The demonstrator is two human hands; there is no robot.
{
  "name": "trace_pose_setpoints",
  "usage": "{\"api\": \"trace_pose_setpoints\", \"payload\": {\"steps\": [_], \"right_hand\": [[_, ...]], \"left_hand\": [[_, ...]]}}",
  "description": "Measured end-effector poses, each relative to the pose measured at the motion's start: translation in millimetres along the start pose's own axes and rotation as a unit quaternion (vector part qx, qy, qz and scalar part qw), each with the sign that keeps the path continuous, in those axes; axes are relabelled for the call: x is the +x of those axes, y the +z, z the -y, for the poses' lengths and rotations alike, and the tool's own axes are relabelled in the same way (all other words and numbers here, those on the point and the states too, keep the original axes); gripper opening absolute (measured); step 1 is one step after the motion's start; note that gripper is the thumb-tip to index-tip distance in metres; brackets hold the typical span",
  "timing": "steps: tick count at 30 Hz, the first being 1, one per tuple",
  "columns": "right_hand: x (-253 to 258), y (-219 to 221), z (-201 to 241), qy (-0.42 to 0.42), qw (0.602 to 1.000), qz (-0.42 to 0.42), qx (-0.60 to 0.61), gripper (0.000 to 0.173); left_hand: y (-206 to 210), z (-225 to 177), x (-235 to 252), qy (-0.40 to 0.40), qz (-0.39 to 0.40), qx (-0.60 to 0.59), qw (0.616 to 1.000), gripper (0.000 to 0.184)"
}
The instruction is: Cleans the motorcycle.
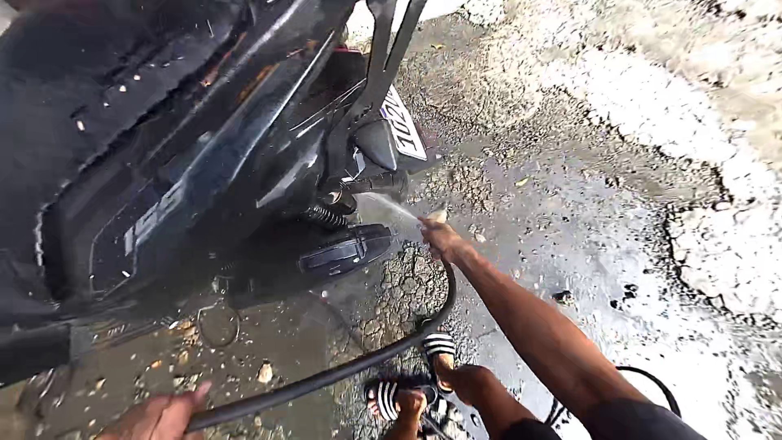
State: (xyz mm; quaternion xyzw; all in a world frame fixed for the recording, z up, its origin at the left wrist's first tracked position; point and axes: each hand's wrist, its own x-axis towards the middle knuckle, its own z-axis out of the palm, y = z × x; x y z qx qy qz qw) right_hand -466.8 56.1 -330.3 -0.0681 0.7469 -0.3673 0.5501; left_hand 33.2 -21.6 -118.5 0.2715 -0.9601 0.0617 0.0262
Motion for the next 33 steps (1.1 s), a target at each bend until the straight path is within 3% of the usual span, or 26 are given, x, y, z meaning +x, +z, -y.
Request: {"api": "trace_pose_setpoints", "payload": {"steps": [3, 8, 10, 12, 14, 15, 17, 19, 21, 24, 28, 33], "right_hand": [[54.2, -5.3, 4.3, -0.109, 0.990, -0.006, 0.085, 0.046], [155.8, -9.4, 4.6, -0.226, 0.948, 0.085, 0.208, 0.048], [186.1, -4.9, 10.6, -0.265, 0.923, 0.122, 0.251, 0.048], [207.3, -1.8, 20.1, -0.301, 0.902, 0.139, 0.278, 0.045], [223.4, -0.2, 30.2, -0.339, 0.881, 0.141, 0.298, 0.035], [230.6, -0.3, 35.2, -0.356, 0.870, 0.148, 0.306, 0.027], [243.4, -1.3, 42.0, -0.387, 0.849, 0.172, 0.317, 0.022], [252.2, -3.0, 38.7, -0.429, 0.826, 0.186, 0.316, 0.024], [260.7, -6.5, 40.5, -0.473, 0.792, 0.208, 0.324, 0.030], [270.7, -9.0, 54.8, -0.499, 0.753, 0.261, 0.340, 0.044], [259.8, 1.7, 78.9, -0.510, 0.701, 0.318, 0.385, 0.041], [262.1, 12.8, 84.8, -0.525, 0.614, 0.322, 0.493, 0.047]], "left_hand": [[46.6, -20.3, 18.0, -0.074, 0.115, -0.094, 0.986, 0.040], [129.8, -54.0, 43.1, -0.131, 0.263, -0.157, 0.943, 0.025], [158.9, -47.9, 55.1, -0.132, 0.296, -0.177, 0.929, 0.033], [174.4, -36.9, 72.1, -0.095, 0.311, -0.198, 0.925, 0.054], [172.2, -36.8, 98.6, -0.058, 0.272, -0.191, 0.942, 0.066], [170.1, -41.5, 114.6, -0.058, 0.210, -0.161, 0.963, 0.067], [188.5, -44.5, 149.8, -0.075, 0.009, -0.050, 0.996, 0.068], [225.3, -39.0, 190.7, -0.093, -0.170, 0.006, 0.981, 0.066], [256.3, -37.0, 220.3, -0.129, -0.243, -0.025, 0.961, 0.061], [272.2, -34.0, 229.7, -0.161, -0.278, -0.109, 0.941, 0.058], [268.5, -30.0, 226.3, -0.208, -0.246, -0.182, 0.929, 0.064], [272.1, -30.5, 228.0, -0.231, -0.202, -0.152, 0.940, 0.064]]}}
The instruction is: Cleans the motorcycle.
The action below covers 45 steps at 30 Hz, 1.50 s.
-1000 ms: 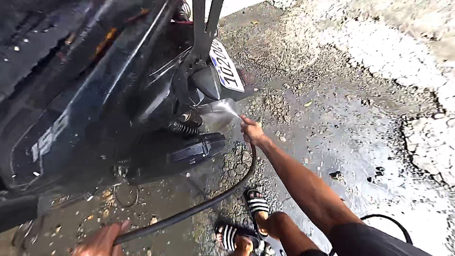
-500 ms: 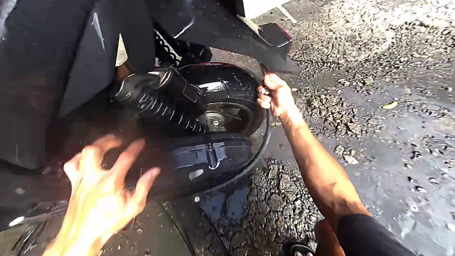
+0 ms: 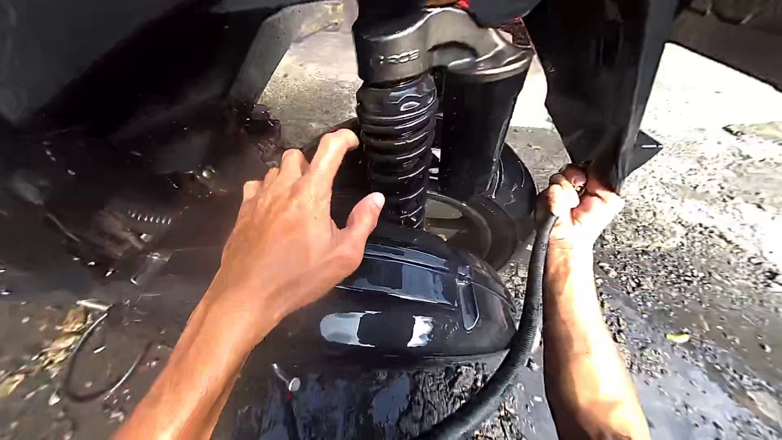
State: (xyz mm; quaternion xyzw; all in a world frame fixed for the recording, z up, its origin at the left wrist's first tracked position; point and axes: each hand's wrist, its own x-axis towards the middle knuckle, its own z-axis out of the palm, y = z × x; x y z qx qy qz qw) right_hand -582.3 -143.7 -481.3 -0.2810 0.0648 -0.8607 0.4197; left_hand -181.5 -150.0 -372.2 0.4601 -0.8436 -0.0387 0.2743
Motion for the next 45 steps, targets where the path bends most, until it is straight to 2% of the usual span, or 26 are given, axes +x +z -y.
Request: {"api": "trace_pose_setpoints", "payload": {"steps": [6, 10, 14, 20, 27, 29, 30, 32, 38, 45], "right_hand": [[-1.8, -10.3, 0.9, -0.014, 0.999, 0.038, -0.005, 0.044], [-13.4, -1.7, 0.7, 0.015, 0.992, 0.054, -0.117, 0.038], [-19.1, 23.5, -5.7, 0.040, 0.965, -0.005, -0.259, 0.042], [-18.0, 44.4, -12.0, 0.018, 0.931, 0.017, -0.364, 0.036], [-16.4, 54.5, -16.2, 0.021, 0.870, 0.037, -0.492, 0.025], [-13.8, 58.3, -16.1, 0.029, 0.867, 0.064, -0.493, 0.019], [-12.3, 62.0, -17.6, 0.033, 0.875, 0.073, -0.478, 0.022], [-8.7, 66.8, -22.0, 0.042, 0.898, 0.075, -0.432, 0.012], [14.4, 68.9, -22.4, 0.111, 0.937, 0.113, -0.310, 0.045], [28.1, 79.4, -26.6, 0.130, 0.933, 0.171, -0.288, 0.045]], "left_hand": [[5.9, -1.6, -1.8, 0.009, 0.014, 0.063, 0.998, 0.061], [7.2, -2.3, -4.3, 0.001, 0.023, 0.070, 0.997, 0.060], [8.1, 0.2, -7.9, 0.008, 0.018, 0.079, 0.997, 0.060], [7.7, 3.0, -12.2, 0.006, 0.028, 0.093, 0.995, 0.062], [6.9, 11.1, -16.3, 0.011, 0.034, 0.087, 0.996, 0.058], [4.5, 10.6, -15.2, -0.003, 0.050, 0.083, 0.995, 0.057], [3.3, 10.0, -14.1, -0.010, 0.058, 0.086, 0.995, 0.057], [1.6, 9.1, -12.4, -0.016, 0.068, 0.091, 0.993, 0.060], [-3.2, 4.1, -7.6, -0.018, 0.089, 0.107, 0.990, 0.069], [-8.1, -1.5, -0.8, -0.054, 0.121, 0.092, 0.987, 0.065]]}}
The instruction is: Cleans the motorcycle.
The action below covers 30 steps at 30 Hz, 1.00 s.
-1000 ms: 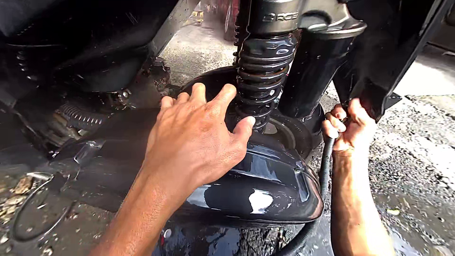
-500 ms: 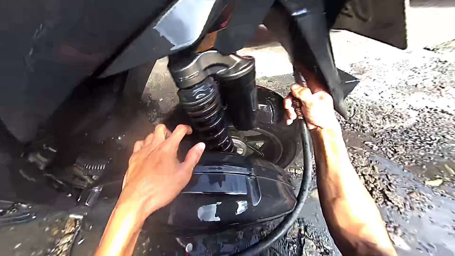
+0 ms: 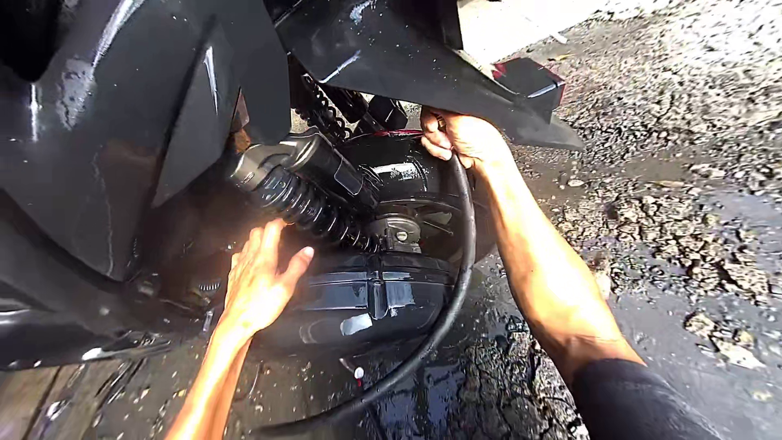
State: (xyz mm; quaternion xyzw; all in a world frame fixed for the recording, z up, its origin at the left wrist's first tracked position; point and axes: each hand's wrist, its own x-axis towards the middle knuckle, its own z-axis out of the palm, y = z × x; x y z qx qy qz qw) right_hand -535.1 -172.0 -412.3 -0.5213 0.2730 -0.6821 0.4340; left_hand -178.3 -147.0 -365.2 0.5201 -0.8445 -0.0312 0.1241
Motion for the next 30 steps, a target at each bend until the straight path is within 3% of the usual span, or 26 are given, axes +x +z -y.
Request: {"api": "trace_pose_setpoints", "payload": {"steps": [5, 12, 17, 22, 23, 25, 27, 30], "right_hand": [[6.8, 1.1, -3.5, -0.031, 0.999, 0.020, 0.022, 0.045], [16.0, 21.6, -3.1, -0.054, 0.997, -0.022, -0.046, 0.038], [11.2, 32.8, 14.0, 0.046, 0.984, -0.110, -0.134, 0.012], [20.8, 37.3, 38.6, 0.177, 0.942, -0.084, -0.274, 0.013], [22.0, 40.5, 40.9, 0.201, 0.927, -0.071, -0.309, 0.034], [25.6, 48.1, 42.9, 0.218, 0.902, -0.048, -0.369, 0.046], [30.1, 57.6, 48.0, 0.220, 0.890, -0.038, -0.396, 0.044], [41.0, 71.6, 49.6, 0.229, 0.892, -0.028, -0.389, 0.025]], "left_hand": [[-1.4, -5.0, 3.9, -0.013, 0.006, 0.002, 1.000, 0.059], [-0.8, -4.2, 2.8, 0.009, -0.004, 0.000, 1.000, 0.057], [0.2, -6.4, -0.8, 0.020, 0.002, -0.007, 1.000, 0.061], [-0.3, -6.1, -4.2, 0.045, 0.009, -0.003, 0.999, 0.057], [-0.2, -6.8, -4.8, 0.048, 0.010, -0.002, 0.999, 0.056], [-0.1, -8.0, -4.4, 0.050, 0.007, -0.002, 0.999, 0.052], [-1.1, -7.4, -3.4, 0.054, 0.006, 0.000, 0.999, 0.051], [-0.2, -5.9, -5.0, 0.062, 0.002, 0.000, 0.998, 0.049]]}}
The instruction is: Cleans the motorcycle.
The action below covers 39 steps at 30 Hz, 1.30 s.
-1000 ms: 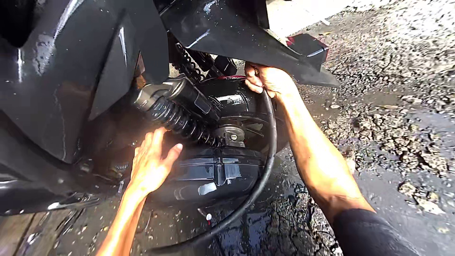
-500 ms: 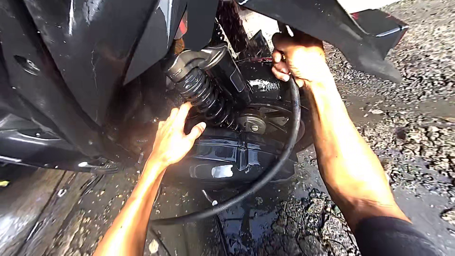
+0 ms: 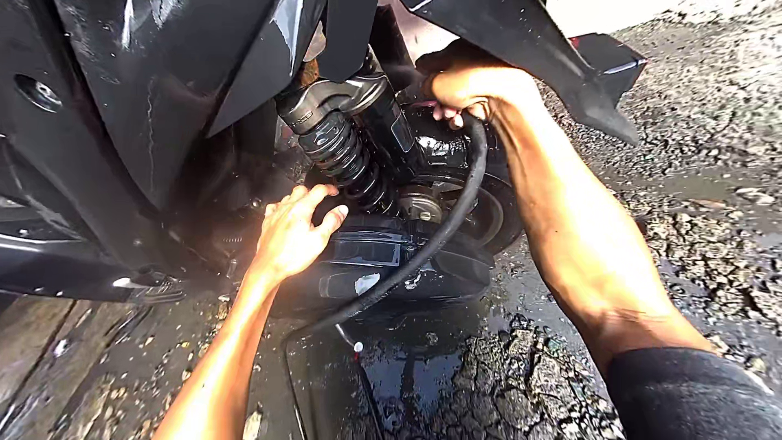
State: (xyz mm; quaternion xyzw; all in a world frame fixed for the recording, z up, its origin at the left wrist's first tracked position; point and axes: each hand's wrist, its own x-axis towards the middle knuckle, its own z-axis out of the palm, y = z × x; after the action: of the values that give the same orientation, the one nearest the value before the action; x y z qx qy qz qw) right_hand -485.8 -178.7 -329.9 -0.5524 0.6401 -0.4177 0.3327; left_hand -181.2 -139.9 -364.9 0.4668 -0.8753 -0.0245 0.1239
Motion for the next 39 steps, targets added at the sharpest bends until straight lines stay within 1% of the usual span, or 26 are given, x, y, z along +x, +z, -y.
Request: {"api": "trace_pose_setpoints", "payload": {"steps": [2, 4, 7, 9, 10, 12, 14, 17, 19, 23, 25, 28, 30, 33, 36, 39], "right_hand": [[7.4, 1.3, 5.3, -0.010, 0.999, 0.044, 0.030, 0.033], [17.3, 0.5, 5.8, -0.018, 0.994, 0.075, 0.076, 0.033], [40.3, -6.8, -4.9, -0.037, 0.982, 0.079, 0.169, 0.022], [53.2, -9.8, -13.8, -0.049, 0.974, 0.056, 0.213, 0.014], [58.6, -9.8, -16.4, -0.047, 0.974, 0.048, 0.218, 0.017], [67.2, -8.8, -16.3, -0.047, 0.974, 0.044, 0.215, 0.024], [78.3, -6.3, -15.4, -0.060, 0.975, 0.050, 0.210, 0.025], [109.7, -4.1, -6.9, -0.035, 0.985, 0.043, 0.162, 0.044], [128.2, -2.9, -0.4, -0.028, 0.991, 0.035, 0.128, 0.050], [136.7, -2.1, -4.0, -0.083, 0.983, 0.032, 0.163, 0.037], [141.6, -1.9, 0.8, -0.084, 0.983, 0.036, 0.160, 0.041], [148.6, -1.9, 12.1, -0.034, 0.994, 0.026, 0.096, 0.048], [148.1, -2.5, 13.2, -0.022, 0.998, 0.016, 0.058, 0.044], [144.1, -6.8, 11.8, -0.047, 0.999, -0.002, 0.020, 0.036], [130.1, -10.3, 8.2, -0.055, 0.998, -0.013, 0.006, 0.031], [89.3, -8.0, 8.6, -0.018, 0.999, -0.025, 0.011, 0.019]], "left_hand": [[0.9, 0.4, -0.3, 0.001, -0.004, 0.002, 1.000, 0.049], [1.0, 2.1, 0.1, 0.003, -0.008, 0.000, 1.000, 0.048], [1.8, 5.5, 1.1, 0.004, -0.011, -0.004, 1.000, 0.048], [1.9, 7.3, 2.3, 0.005, -0.008, -0.004, 1.000, 0.049], [1.9, 7.6, 3.0, 0.005, -0.006, -0.002, 1.000, 0.050], [1.4, 7.3, 4.5, 0.005, -0.003, 0.000, 1.000, 0.049], [1.1, 6.9, 4.8, 0.002, 0.002, 0.001, 1.000, 0.049], [1.9, 7.6, 4.5, 0.002, -0.003, 0.003, 1.000, 0.049], [1.7, 8.0, 3.9, -0.002, -0.003, 0.003, 1.000, 0.051], [1.1, 8.0, 5.0, -0.011, 0.006, 0.006, 1.000, 0.052], [0.6, 7.5, 5.1, -0.012, 0.006, 0.005, 1.000, 0.052], [0.0, 5.8, 5.2, -0.015, 0.008, -0.001, 1.000, 0.051], [0.4, 5.6, 5.5, -0.011, 0.007, 0.001, 1.000, 0.050], [-0.1, 5.1, 4.6, -0.007, 0.005, -0.003, 1.000, 0.049], [0.7, 5.2, 3.7, -0.003, -0.006, -0.010, 1.000, 0.048], [0.4, 1.6, 2.9, -0.017, -0.016, -0.022, 0.999, 0.055]]}}
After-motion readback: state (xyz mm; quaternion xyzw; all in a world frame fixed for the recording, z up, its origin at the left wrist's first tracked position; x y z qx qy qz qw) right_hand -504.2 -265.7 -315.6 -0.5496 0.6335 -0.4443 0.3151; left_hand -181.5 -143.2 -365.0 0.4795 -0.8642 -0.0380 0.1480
